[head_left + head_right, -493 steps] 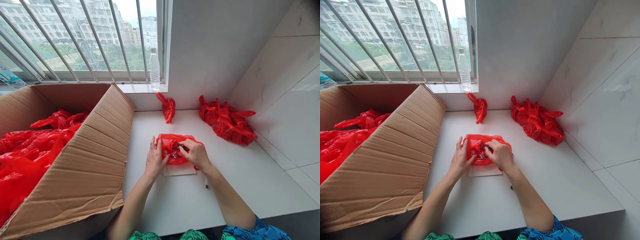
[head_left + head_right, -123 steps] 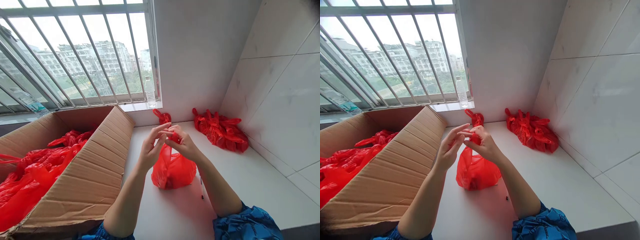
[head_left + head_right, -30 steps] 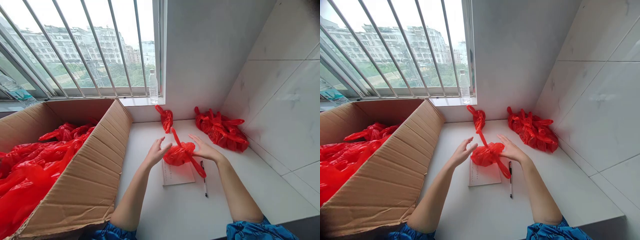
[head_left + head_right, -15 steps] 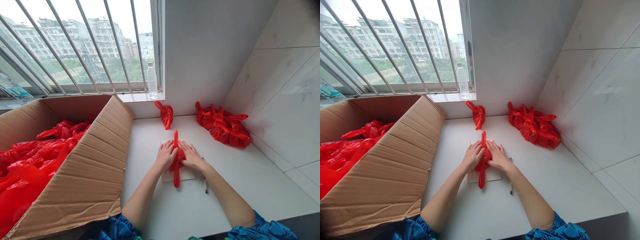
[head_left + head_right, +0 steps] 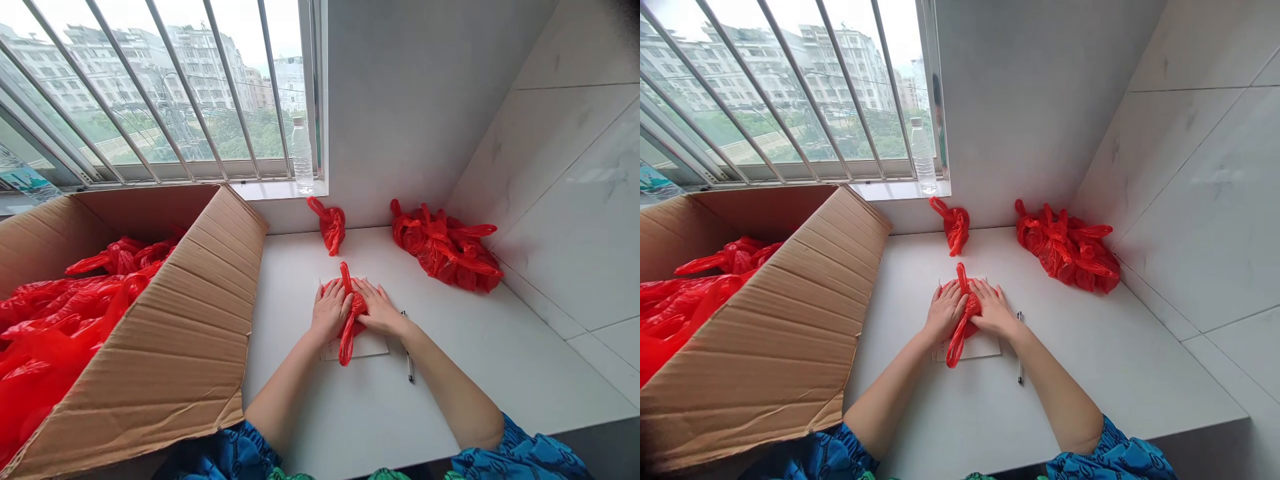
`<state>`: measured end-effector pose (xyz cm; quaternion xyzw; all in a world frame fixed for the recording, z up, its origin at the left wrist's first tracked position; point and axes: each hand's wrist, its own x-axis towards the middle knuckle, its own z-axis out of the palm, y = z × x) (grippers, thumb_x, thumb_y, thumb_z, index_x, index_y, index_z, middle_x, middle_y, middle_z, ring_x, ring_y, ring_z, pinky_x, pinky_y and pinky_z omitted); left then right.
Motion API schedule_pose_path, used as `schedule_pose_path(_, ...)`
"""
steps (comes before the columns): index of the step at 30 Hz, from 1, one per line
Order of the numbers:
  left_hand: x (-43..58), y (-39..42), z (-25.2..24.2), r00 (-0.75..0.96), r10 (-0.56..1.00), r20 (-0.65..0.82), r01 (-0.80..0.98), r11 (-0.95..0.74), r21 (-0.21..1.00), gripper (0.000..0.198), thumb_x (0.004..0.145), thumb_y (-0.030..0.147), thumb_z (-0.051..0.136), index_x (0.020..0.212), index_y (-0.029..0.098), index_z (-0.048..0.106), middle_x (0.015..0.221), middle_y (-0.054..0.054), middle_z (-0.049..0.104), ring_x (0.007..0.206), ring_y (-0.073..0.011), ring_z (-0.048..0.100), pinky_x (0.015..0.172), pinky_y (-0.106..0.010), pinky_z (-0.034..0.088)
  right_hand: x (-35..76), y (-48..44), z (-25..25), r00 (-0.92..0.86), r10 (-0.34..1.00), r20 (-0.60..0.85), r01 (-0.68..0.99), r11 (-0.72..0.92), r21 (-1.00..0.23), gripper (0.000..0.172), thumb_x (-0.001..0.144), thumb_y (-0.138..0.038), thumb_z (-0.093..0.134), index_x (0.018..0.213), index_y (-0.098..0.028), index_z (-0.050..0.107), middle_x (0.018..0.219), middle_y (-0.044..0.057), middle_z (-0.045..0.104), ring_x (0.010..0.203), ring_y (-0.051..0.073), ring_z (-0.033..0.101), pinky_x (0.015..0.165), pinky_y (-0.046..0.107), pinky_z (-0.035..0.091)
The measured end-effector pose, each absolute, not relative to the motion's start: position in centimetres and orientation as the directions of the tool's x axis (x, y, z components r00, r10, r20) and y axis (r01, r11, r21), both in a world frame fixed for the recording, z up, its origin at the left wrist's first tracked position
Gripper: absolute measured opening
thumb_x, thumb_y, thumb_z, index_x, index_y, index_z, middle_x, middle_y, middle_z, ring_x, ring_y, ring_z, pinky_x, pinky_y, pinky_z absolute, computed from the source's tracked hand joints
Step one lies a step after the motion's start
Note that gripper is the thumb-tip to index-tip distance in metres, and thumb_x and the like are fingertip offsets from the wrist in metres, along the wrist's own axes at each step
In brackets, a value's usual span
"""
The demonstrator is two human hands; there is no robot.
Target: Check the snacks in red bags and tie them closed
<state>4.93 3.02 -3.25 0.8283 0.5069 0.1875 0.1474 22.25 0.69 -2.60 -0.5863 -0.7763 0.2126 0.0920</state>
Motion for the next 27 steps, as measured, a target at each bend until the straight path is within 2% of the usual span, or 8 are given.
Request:
schedule_pose_path(4, 4.6, 3.0, -3.2, 0.371, 0.907, 0.199, 0.729, -0.418, 0.542, 0.046, 0.106, 0.040, 0.022, 0.134, 0.029, 0.056, 0.151, 0.002, 0.050, 0.147, -0.0184, 0.034, 0.126, -0.047, 0.014, 22.6, 0.8, -2.6, -0.308, 0.947, -0.091, 0.847, 0.229, -0.480, 0.081, 0.090, -0.044, 0.047, 0.161, -0.024, 0.012, 0.168, 0.002, 0.010, 0.156, 0.023, 0.004, 0.124, 0.052, 0.000)
schedule_pose_path(7, 4.4, 2.2, -2.1, 0.332, 0.914, 0.233, 0.643, -0.400, 0.653, 0.047, 0.106, 0.039, 0.020, 0.123, 0.029, 0.063, 0.146, 0.001, 0.053, 0.142, -0.0174, 0.041, 0.125, -0.046, 0.017, 23.2, 0.8, -1.9, -0.329, 0.944, -0.008, 0.781, 0.267, -0.565, 0.066, 0.094, -0.045, 0.044, 0.156, -0.026, 0.032, 0.164, 0.005, 0.027, 0.152, 0.026, 0.021, 0.122, 0.056, 0.005)
schedule_pose_path(11, 4.4, -0.8, 0.6, 0.382, 0.869, 0.315, 0.575, -0.490, 0.655, 0.035, 0.100, 0.048, 0.042, 0.120, 0.026, 0.060, 0.128, -0.004, 0.065, 0.125, -0.0218, 0.056, 0.124, -0.050, 0.016, 24.0, -0.1, 0.0, -0.338, 0.913, 0.227, 0.600, 0.395, -0.696, 0.037, 0.096, -0.043, 0.041, 0.100, -0.023, 0.071, 0.116, 0.008, 0.072, 0.105, 0.025, 0.064, 0.100, 0.043, 0.044)
schedule_pose_path(13, 4.7, -2.9, 2.4, 0.397, 0.855, 0.335, 0.586, -0.517, 0.624, 0.039, 0.089, 0.054, 0.060, 0.114, 0.025, 0.059, 0.115, -0.005, 0.069, 0.111, -0.0237, 0.063, 0.119, -0.049, 0.027, 24.0, -1.1, 0.9, -0.311, 0.902, 0.299, 0.503, 0.423, -0.754, 0.033, 0.092, -0.039, 0.047, 0.072, -0.020, 0.064, 0.078, 0.003, 0.069, 0.073, 0.019, 0.060, 0.072, 0.031, 0.047)
schedule_pose_path(16, 4.7, -5.7, 5.2, 0.377, 0.880, 0.290, 0.655, -0.475, 0.588, 0.046, 0.077, 0.056, 0.073, 0.105, 0.023, 0.057, 0.099, -0.004, 0.070, 0.090, -0.0236, 0.065, 0.089, -0.038, 0.050, 23.7, -3.0, 2.1, -0.343, 0.889, 0.301, 0.305, 0.409, -0.860, 0.032, 0.088, -0.037, 0.055, 0.062, -0.019, 0.053, 0.059, -0.002, 0.053, 0.057, 0.013, 0.045, 0.056, 0.025, 0.036)
schedule_pose_path(19, 3.6, -8.4, 8.2, 0.375, 0.901, 0.216, 0.722, -0.430, 0.542, 0.033, 0.082, 0.052, 0.068, 0.086, 0.021, 0.055, 0.073, 0.002, 0.062, 0.063, -0.0157, 0.056, 0.061, -0.027, 0.042, 23.1, -4.8, 3.1, -0.493, 0.833, 0.251, 0.062, 0.322, -0.945, 0.036, 0.089, -0.045, 0.059, 0.065, -0.017, 0.056, 0.062, -0.002, 0.052, 0.058, 0.012, 0.043, 0.054, 0.025, 0.034)
schedule_pose_path(22, 1.0, -11.4, 11.5, 0.416, 0.888, 0.197, 0.677, -0.447, 0.584, 0.030, 0.089, 0.041, 0.060, 0.071, 0.019, 0.049, 0.060, 0.005, 0.050, 0.054, -0.0094, 0.043, 0.054, -0.023, 0.034, 22.6, -6.0, 3.8, -0.646, 0.737, 0.198, -0.056, 0.213, -0.976, 0.043, 0.090, -0.056, 0.058, 0.075, -0.016, 0.063, 0.069, 0.000, 0.055, 0.063, 0.014, 0.047, 0.057, 0.026, 0.036)
schedule_pose_path(27, -7.2, -17.0, 17.7, 0.264, 0.928, 0.265, 0.533, -0.369, 0.762, 0.030, 0.092, 0.044, 0.057, 0.076, 0.019, 0.060, 0.066, 0.000, 0.058, 0.057, -0.0115, 0.053, 0.052, -0.022, 0.043, 21.8, -7.0, 3.7, -0.654, 0.753, 0.069, 0.109, 0.184, -0.977, 0.042, 0.093, -0.055, 0.057, 0.077, -0.017, 0.066, 0.076, 0.003, 0.064, 0.074, 0.017, 0.058, 0.069, 0.028, 0.043)
